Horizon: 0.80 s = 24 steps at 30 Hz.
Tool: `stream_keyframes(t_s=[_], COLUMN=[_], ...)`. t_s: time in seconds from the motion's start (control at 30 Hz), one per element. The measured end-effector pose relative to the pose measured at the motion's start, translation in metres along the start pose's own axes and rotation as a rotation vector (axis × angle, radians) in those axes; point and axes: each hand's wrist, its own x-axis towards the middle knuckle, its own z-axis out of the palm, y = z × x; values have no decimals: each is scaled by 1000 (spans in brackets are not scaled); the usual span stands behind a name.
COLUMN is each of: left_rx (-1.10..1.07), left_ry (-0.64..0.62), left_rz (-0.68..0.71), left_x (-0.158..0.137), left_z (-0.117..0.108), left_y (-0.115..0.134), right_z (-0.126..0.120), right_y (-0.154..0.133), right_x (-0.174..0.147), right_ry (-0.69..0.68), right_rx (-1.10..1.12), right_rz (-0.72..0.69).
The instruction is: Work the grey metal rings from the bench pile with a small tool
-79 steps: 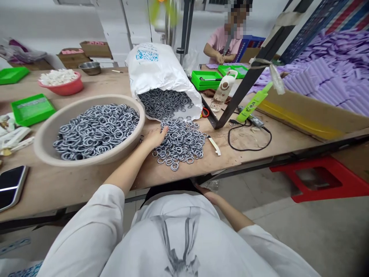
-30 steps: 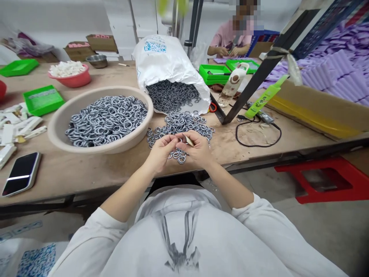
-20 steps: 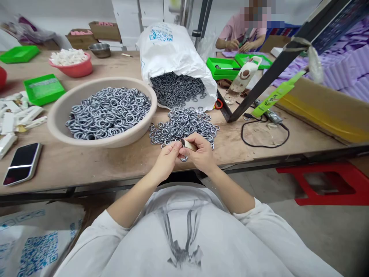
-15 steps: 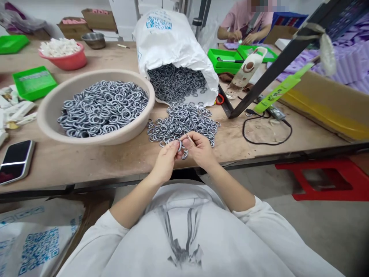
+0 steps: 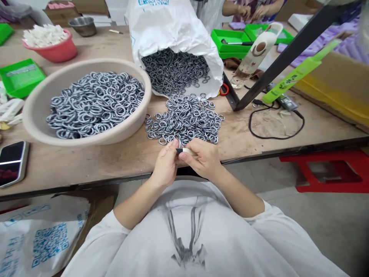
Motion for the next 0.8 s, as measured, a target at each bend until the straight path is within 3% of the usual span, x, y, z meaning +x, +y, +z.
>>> stream_keyframes(t_s=[0.13,0.2,0.37,0.47,0.67,0.8], left_rx=[10,54,228,224,221,118], left_ry=[-9,-51,-283,-208,-132,-29], left_rz=[-6,19,36,-3,57,42], left_x=[0,-2,-9,-4,5,6], left_z=[-4,-8,-25,-36,-45,-48], left_y=[-1,-3,-10,-10,2,13], right_z=[3,5,3,4,30,32], right_y=[1,9,42,46,43,55], right_x=[-1,1,19,37,77,90], right_ry=[-66,-98,108,-3,-320,-321], right_rx=[71,95,66,-96,-407,-402], right_rz=[23,104,387,339,136,141])
